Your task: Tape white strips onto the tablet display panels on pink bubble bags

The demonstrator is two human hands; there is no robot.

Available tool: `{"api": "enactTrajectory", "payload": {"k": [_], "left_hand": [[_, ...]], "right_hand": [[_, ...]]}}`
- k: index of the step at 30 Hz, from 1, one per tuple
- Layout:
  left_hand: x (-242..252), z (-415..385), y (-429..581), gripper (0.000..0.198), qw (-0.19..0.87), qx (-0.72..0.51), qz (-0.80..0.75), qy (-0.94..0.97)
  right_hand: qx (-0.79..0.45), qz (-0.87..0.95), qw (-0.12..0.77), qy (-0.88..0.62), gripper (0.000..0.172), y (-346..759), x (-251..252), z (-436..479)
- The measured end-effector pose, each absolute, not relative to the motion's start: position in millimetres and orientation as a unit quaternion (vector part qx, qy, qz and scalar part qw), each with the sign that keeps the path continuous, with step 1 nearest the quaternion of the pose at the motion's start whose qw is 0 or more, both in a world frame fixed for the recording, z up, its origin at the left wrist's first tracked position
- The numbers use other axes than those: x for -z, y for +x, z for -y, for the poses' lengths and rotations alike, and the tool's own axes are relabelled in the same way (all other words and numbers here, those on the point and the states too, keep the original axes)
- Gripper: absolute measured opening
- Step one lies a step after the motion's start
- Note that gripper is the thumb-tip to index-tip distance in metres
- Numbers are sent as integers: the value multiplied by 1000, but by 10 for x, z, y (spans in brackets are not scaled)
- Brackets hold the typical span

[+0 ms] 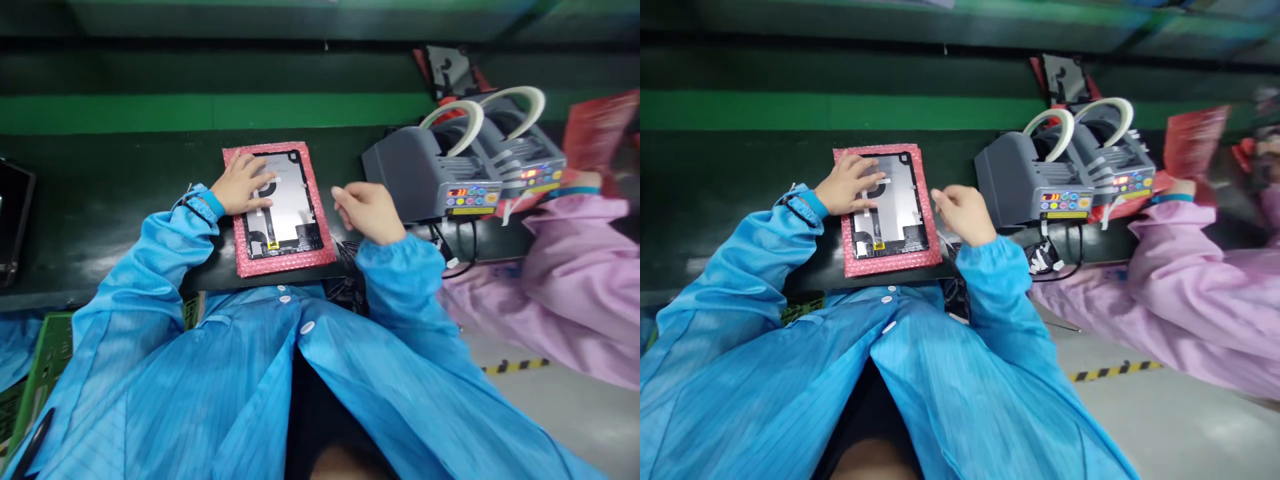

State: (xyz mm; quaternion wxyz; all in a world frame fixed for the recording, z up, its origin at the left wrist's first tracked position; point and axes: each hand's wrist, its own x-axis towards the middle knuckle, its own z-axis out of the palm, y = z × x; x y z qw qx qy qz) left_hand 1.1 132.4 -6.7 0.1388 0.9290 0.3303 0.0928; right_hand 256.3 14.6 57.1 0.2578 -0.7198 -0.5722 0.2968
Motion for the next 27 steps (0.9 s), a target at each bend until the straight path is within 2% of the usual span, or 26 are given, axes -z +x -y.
{"api": "enactTrajectory", "payload": {"k": [2, 4, 7, 9, 14, 16, 21, 23, 27], "left_hand": [[37, -1336, 51, 109, 132, -83, -326, 932], [-1, -1347, 67, 104, 126, -76, -319, 936], [-82, -1365, 107, 85, 114, -104, -313, 937], [-152, -1336, 201, 77, 104, -117, -310, 938], [-277, -1032, 641, 65, 106, -82, -250, 959], [-285, -901, 786, 60, 113, -73, -219, 966], [-294, -755, 908, 58, 122, -68, -182, 973], [-304, -756, 908, 58, 124, -67, -177, 974], [-304, -789, 896, 60, 113, -58, -168, 977]], "right_hand": [[-342, 467, 377, -723, 53, 2782, -399, 258], [-329, 341, 486, -735, 56, 2982, -228, 566], [-265, 176, 617, -720, 48, 3241, -106, 744], [-243, 126, 665, -695, 38, 3387, -111, 702], [-193, 115, 715, -662, 25, 3575, -125, 536], [-182, 105, 720, -662, 26, 3595, -93, 556], [-269, 74, 694, -663, 39, 3626, -30, 608], [-279, 88, 695, -656, 38, 3634, -23, 570], [-180, 133, 730, -645, 25, 3653, 22, 537]]}}
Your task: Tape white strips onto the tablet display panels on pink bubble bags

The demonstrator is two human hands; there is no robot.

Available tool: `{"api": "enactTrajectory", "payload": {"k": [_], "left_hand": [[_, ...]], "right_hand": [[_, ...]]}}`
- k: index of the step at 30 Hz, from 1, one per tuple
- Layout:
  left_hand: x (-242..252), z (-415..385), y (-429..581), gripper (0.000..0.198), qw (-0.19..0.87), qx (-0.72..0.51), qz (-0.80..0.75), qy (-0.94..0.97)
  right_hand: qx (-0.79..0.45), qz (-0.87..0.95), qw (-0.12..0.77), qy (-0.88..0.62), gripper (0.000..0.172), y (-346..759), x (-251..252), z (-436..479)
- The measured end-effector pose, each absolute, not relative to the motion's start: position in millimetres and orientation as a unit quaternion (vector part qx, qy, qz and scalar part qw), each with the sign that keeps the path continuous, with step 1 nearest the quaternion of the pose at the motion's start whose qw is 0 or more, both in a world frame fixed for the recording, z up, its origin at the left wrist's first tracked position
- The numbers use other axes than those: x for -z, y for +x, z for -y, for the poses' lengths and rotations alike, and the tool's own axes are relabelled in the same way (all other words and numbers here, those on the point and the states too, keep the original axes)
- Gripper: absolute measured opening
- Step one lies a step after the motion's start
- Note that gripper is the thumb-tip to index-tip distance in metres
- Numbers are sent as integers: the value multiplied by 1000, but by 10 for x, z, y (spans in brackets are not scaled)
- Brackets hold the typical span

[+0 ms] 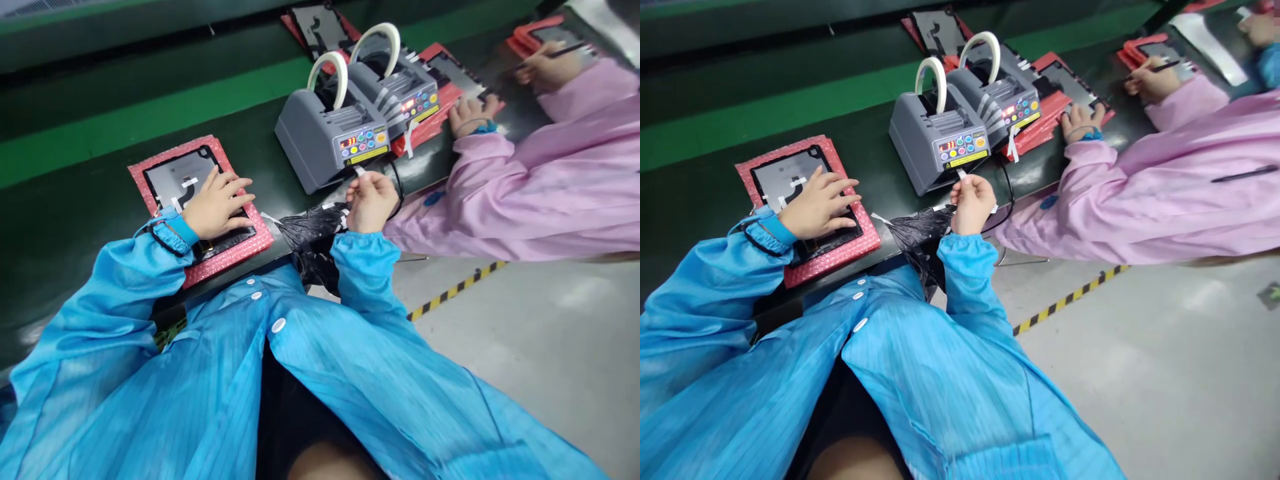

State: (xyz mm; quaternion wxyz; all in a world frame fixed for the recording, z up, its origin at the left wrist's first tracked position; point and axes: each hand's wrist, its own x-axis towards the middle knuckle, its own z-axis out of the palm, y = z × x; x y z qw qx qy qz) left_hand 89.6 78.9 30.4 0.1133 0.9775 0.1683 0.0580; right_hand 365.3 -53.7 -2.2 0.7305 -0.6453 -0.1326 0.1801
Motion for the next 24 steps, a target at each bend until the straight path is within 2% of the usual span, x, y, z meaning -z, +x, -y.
{"api": "enactTrajectory", "payload": {"k": [3, 10, 18, 24], "left_hand": [[-275, -825, 879, 57, 103, -61, -164, 979], [-198, -914, 867, 47, 107, -108, -163, 975], [-235, -957, 858, 59, 125, -87, -166, 974], [-327, -975, 944, 54, 134, -113, -151, 973]], "right_hand": [[-110, 168, 731, -652, 26, 3679, 90, 608], [-144, 160, 705, -676, 29, 3691, 101, 642], [-142, 196, 694, -678, 40, 3848, 211, 533], [-117, 236, 686, -679, 43, 3747, 77, 621]]}}
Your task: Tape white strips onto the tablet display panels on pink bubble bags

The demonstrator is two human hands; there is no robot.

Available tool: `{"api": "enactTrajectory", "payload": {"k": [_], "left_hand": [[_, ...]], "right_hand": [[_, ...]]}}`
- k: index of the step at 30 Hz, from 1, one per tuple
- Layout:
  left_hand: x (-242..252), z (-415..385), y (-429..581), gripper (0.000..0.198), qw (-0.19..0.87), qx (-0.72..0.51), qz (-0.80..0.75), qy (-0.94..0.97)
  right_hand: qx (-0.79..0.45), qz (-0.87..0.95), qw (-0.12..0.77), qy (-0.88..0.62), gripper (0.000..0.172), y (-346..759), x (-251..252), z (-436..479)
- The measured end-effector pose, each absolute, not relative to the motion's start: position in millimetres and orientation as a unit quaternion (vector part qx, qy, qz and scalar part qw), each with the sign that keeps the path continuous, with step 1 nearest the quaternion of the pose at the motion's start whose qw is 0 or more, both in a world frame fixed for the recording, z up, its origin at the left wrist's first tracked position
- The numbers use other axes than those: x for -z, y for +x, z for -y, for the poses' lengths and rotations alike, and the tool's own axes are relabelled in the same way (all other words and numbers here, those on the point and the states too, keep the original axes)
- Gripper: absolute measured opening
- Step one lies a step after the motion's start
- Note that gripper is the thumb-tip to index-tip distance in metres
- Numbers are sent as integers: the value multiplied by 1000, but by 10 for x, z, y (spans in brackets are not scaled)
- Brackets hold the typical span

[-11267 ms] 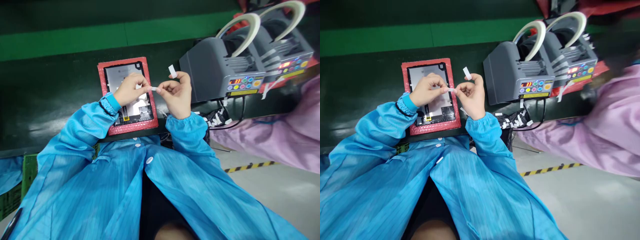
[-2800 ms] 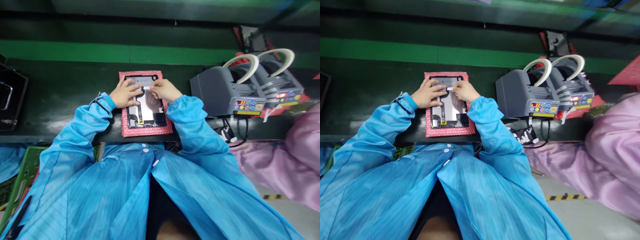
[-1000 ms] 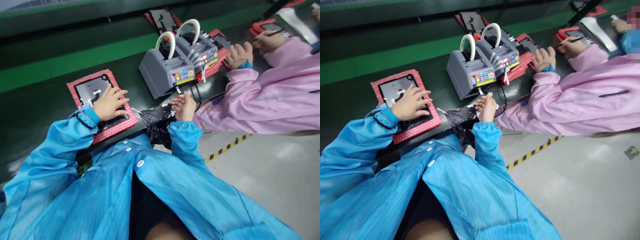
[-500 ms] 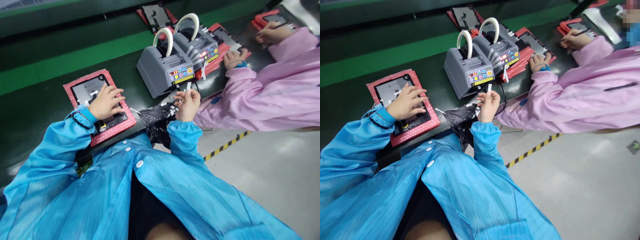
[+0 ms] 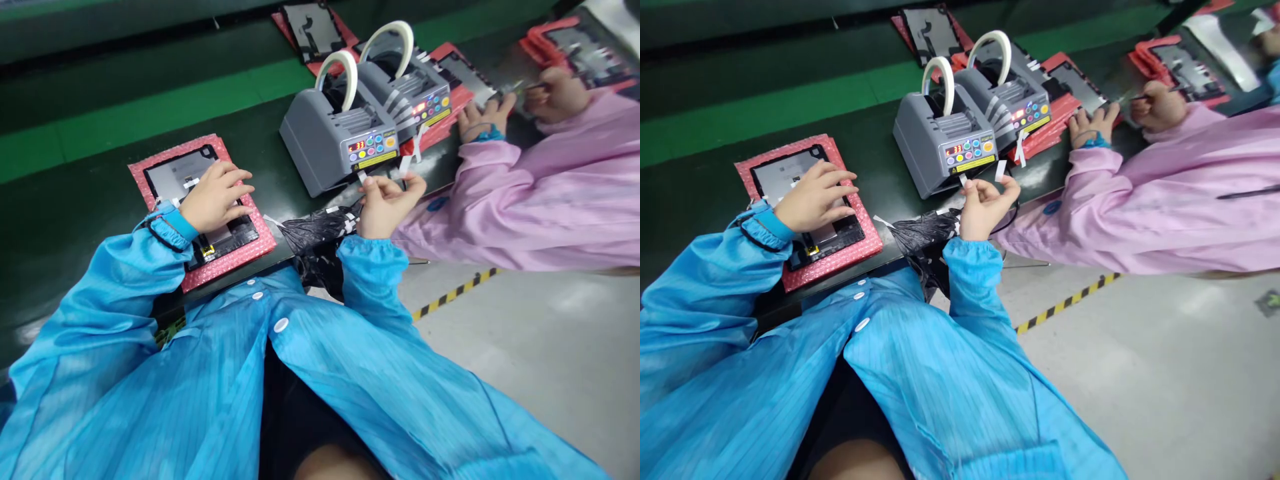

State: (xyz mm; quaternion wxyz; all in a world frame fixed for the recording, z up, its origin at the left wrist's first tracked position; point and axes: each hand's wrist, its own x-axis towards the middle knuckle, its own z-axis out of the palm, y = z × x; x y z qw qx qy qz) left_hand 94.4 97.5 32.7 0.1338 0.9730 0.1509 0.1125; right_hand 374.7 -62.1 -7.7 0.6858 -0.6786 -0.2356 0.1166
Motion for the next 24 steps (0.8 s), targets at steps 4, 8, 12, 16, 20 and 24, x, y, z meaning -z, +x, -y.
{"api": "enactTrajectory", "payload": {"k": [4, 8, 12, 16, 20, 24], "left_hand": [[-477, -843, 1093, 46, 203, -162, -182, 949], [-576, -731, 1196, 41, 247, -181, -223, 925], [-511, -744, 1085, 37, 262, -182, -267, 909], [-379, -777, 912, 33, 280, -202, -331, 878], [-318, -772, 853, 33, 304, -213, -354, 858], [-289, -774, 850, 36, 317, -214, -362, 850]], "right_hand": [[-199, 301, 643, -676, 47, 3296, -340, 655], [-318, 402, 607, -607, 48, 2850, -594, 469], [-398, 438, 561, -579, 52, 2668, -580, 224], [-412, 393, 572, -591, 51, 2655, -495, 53], [-447, 364, 571, -584, 51, 2602, -429, -38], [-469, 342, 573, -579, 51, 2531, -357, -119]]}}
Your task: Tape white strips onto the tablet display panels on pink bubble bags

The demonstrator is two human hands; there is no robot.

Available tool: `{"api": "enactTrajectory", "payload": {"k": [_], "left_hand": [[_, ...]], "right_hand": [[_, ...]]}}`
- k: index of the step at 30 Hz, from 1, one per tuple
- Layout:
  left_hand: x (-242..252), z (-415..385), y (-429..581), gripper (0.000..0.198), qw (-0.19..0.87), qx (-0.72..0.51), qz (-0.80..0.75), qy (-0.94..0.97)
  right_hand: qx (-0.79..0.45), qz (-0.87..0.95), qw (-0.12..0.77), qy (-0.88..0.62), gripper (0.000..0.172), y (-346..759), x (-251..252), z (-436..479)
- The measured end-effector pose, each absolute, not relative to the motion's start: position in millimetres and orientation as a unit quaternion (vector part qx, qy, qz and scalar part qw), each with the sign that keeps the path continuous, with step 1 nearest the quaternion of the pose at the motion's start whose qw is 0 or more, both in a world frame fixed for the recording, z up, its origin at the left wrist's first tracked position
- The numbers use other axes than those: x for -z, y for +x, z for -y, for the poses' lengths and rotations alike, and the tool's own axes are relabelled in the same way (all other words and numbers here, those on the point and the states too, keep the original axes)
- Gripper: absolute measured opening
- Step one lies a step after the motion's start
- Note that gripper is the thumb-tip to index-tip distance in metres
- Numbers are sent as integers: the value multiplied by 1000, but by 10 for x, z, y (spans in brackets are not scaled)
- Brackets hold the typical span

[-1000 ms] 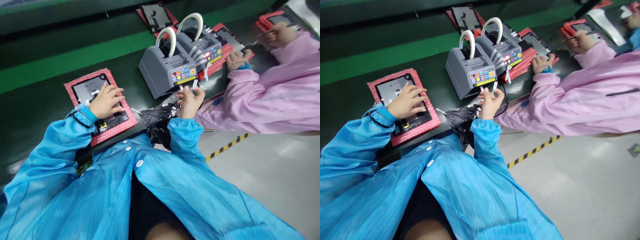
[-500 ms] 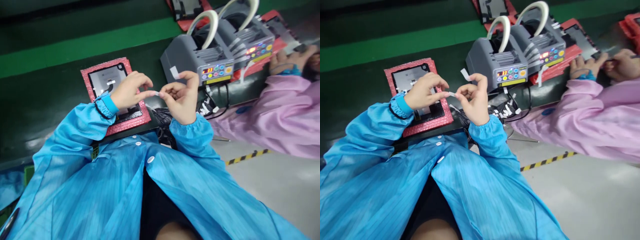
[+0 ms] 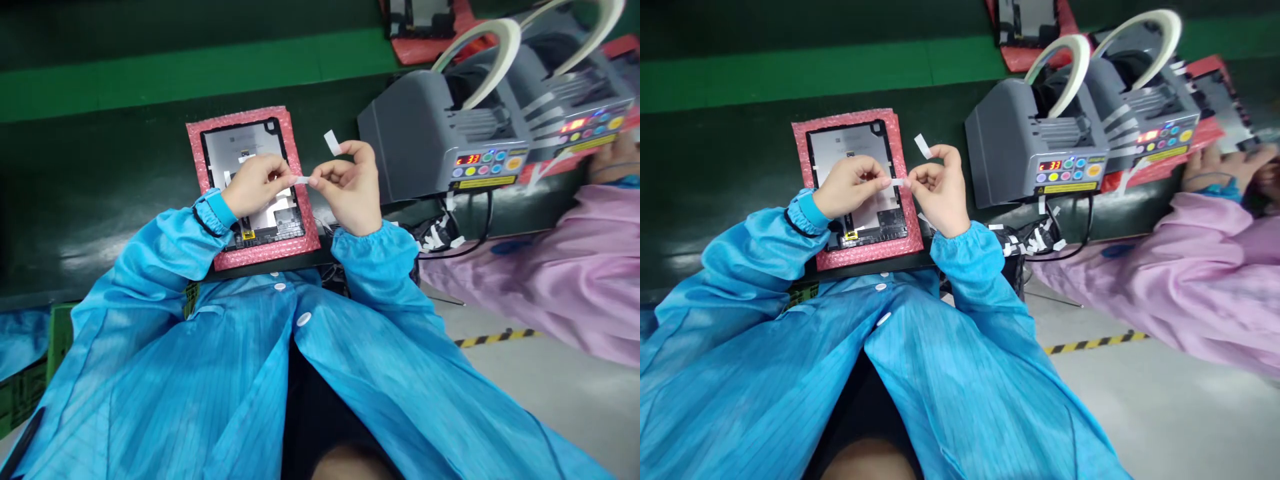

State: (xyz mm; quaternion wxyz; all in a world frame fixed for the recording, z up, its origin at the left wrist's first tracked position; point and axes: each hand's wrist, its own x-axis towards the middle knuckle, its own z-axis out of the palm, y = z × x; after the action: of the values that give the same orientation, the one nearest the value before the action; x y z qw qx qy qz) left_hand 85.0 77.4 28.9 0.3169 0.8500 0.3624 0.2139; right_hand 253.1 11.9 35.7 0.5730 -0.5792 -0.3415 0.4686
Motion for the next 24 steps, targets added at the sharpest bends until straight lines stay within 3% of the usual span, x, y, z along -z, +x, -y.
{"api": "enactTrajectory", "payload": {"k": [4, 9, 24], "left_hand": [[-148, -836, 854, 37, 278, -205, -385, 856], [90, -923, 856, 34, 193, -185, -429, 863], [153, -905, 874, 29, 203, -140, -436, 866]], "right_hand": [[-468, 333, 567, -590, 51, 2517, -261, -244], [-477, 383, 492, -619, 52, 2530, -148, -426], [-464, 457, 416, -635, 49, 2659, 47, -555]]}}
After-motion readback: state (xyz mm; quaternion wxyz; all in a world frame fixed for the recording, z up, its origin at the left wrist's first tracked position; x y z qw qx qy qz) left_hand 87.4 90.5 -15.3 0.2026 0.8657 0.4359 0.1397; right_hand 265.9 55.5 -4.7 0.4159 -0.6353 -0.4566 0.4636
